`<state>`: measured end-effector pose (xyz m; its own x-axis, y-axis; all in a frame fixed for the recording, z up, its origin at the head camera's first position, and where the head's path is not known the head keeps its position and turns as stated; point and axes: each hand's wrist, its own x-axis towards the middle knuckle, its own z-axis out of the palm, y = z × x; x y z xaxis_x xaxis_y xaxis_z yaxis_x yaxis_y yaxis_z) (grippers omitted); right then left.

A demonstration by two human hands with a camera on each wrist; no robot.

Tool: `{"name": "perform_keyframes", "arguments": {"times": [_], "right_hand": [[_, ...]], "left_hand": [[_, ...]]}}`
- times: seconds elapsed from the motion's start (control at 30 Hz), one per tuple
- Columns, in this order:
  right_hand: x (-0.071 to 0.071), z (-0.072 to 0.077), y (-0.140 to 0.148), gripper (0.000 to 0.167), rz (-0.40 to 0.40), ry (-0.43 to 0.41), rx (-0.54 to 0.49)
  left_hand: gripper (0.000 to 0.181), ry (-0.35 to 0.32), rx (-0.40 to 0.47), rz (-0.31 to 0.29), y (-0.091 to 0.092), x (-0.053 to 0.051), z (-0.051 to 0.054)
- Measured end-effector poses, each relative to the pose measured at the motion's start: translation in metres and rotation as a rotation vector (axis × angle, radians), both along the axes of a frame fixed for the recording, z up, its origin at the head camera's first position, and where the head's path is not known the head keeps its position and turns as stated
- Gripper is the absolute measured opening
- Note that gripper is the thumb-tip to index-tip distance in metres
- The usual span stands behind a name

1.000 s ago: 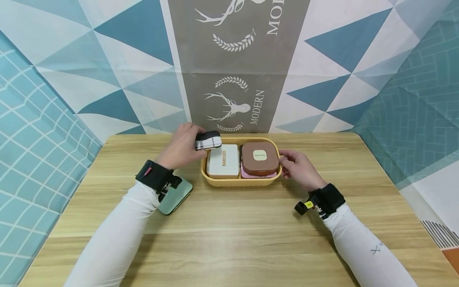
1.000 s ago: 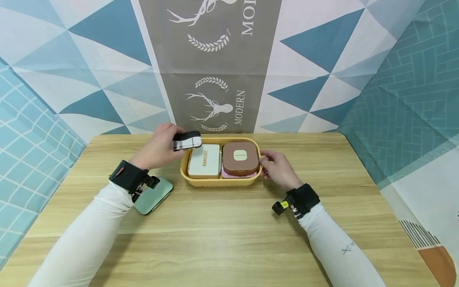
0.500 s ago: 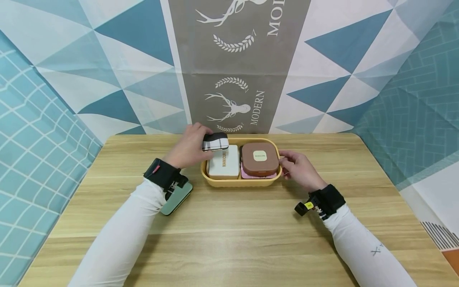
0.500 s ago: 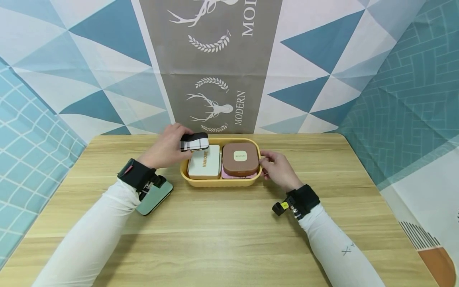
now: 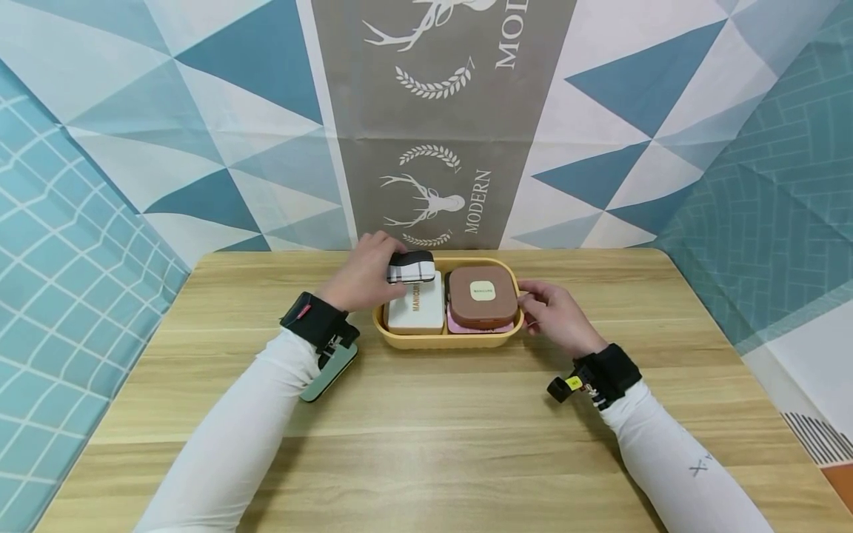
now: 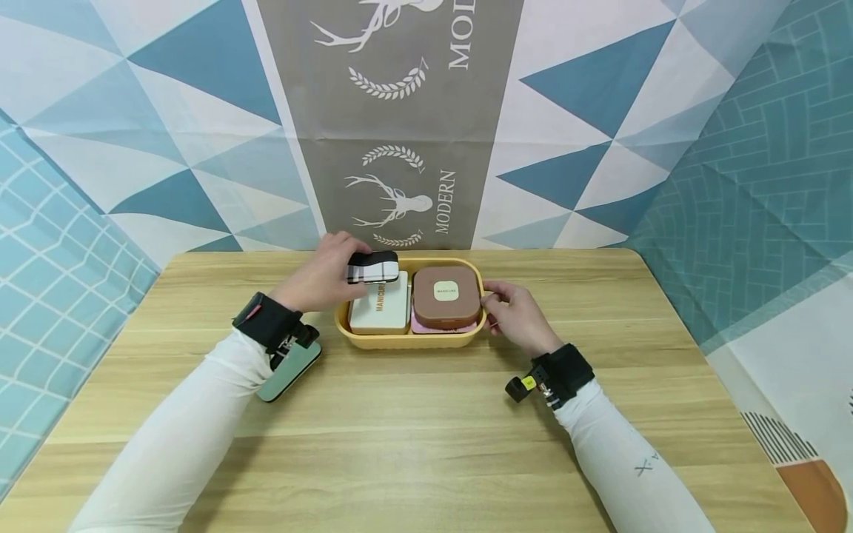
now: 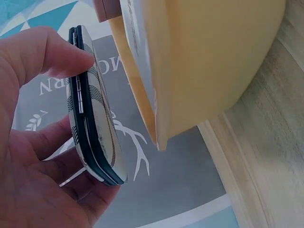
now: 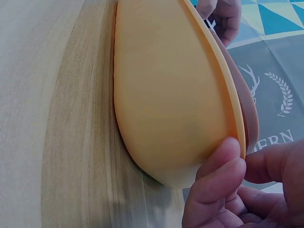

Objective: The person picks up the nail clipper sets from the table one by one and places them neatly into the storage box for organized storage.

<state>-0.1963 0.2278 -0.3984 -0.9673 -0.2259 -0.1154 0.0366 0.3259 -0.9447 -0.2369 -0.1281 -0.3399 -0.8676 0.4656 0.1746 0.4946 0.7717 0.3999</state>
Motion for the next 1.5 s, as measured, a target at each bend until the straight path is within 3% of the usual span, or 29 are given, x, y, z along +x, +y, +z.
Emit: {"name": "perform_keyframes", "arguments": {"times": [0.37,1.5], "right_hand": [[0.001,0.001,0.0,0.049,-0.004,-0.006,0.012],[0.002,0.001,-0.001,0.048,-0.004,0.002,0.012]], "left_hand": [[0.06,-0.054,-0.019,-0.009,0.009,-0.003,-0.005],[0.055,-0.105,-0.05,-0.046,0.019,-0.011,-0.015]]}}
